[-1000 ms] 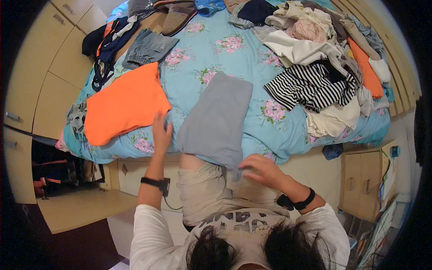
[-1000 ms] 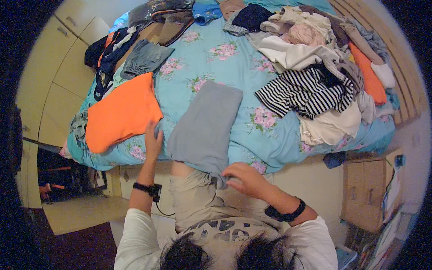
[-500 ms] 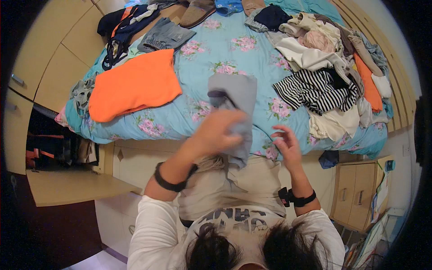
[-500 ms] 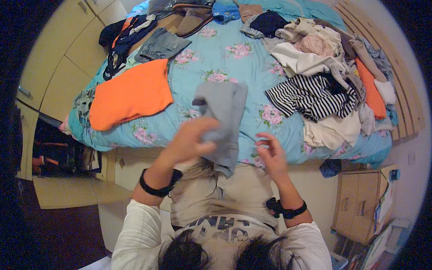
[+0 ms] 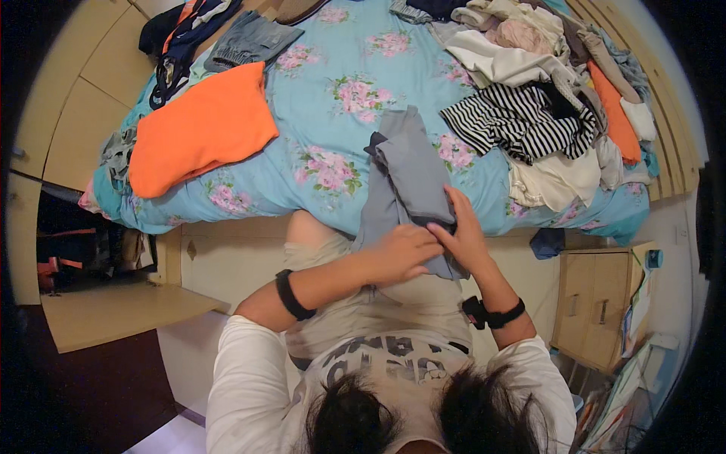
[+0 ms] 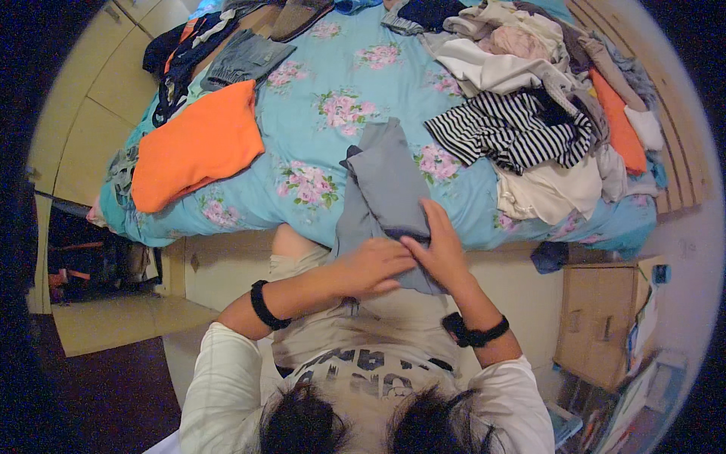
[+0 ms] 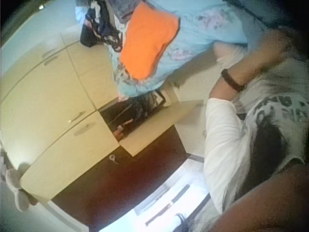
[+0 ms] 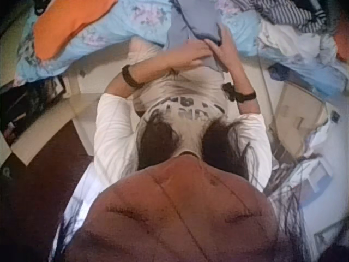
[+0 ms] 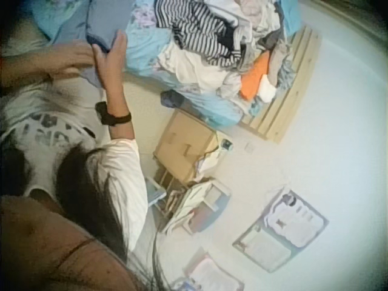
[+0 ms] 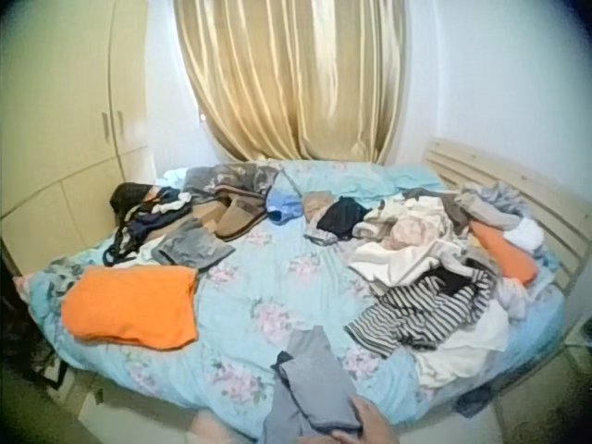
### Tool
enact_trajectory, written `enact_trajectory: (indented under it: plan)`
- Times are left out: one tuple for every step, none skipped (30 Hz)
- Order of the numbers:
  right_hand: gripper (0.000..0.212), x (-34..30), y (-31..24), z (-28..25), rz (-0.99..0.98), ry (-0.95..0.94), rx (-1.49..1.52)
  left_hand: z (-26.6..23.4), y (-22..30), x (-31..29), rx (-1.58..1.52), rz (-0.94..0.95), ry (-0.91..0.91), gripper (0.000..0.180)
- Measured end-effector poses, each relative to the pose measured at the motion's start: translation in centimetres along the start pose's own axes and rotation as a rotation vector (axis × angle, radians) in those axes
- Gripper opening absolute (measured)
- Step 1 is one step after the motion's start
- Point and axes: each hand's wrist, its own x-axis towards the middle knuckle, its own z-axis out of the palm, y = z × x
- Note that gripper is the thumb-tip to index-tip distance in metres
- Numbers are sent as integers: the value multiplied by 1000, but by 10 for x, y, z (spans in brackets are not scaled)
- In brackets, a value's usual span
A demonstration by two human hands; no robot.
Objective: The person picks up and folds multiple items of clothing, including an orange zippered jacket, a light blue long-sleeved shirt, and a pair of denim shorts, on a bed.
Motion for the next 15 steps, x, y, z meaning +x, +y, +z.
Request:
enact_trajectory:
  plan:
    - [48, 3, 10, 8, 29, 24, 1, -7, 1, -8, 96, -81, 67, 62]
    - [42, 7, 18, 16, 55, 48, 4, -13, 1, -17, 197, -163, 134, 62]
    - [31, 11, 26, 20, 192, 74, 148, -17, 0, -24, 198, -166, 129, 62]
    - [31, 14, 33, 20, 192, 71, 153, -20, 1, -32, 286, -267, 176, 61]
    - [30, 16, 46, 19, 448, 157, 222, -22, -2, -38, 370, -369, 216, 61]
    - [28, 18, 61, 17, 706, 243, 285, -22, -7, -45, 365, -372, 207, 61]
    - [28, 20, 79, 19, 822, 401, 796, -20, -12, -54, 342, -443, 237, 60]
    - [29, 20, 94, 16, 906, 562, 1309, -21, -15, -59, 315, -506, 269, 60]
    - [28, 14, 106, 10, 941, 597, 1493, -22, -16, -65, 309, -500, 268, 60]
    - [28, 12, 104, 7, 942, 598, 1490, -27, -15, -69, 200, -581, 328, 58]
    - [28, 8, 99, 1, 961, 645, 1466, -29, -16, -72, 88, -660, 387, 56]
    - [28, 3, 96, -3, 980, 692, 1440, -30, -19, -76, 82, -658, 387, 56]
    - [29, -24, 146, -3, 894, 674, 1316, -33, -20, -73, -54, -719, 405, 54]
    - [29, -26, 135, -7, 900, 675, 1313, -35, -21, -74, -186, -808, 426, 51]
    - [26, -28, 123, -16, 865, 655, 1129, -35, -17, -73, -198, -860, 419, 47]
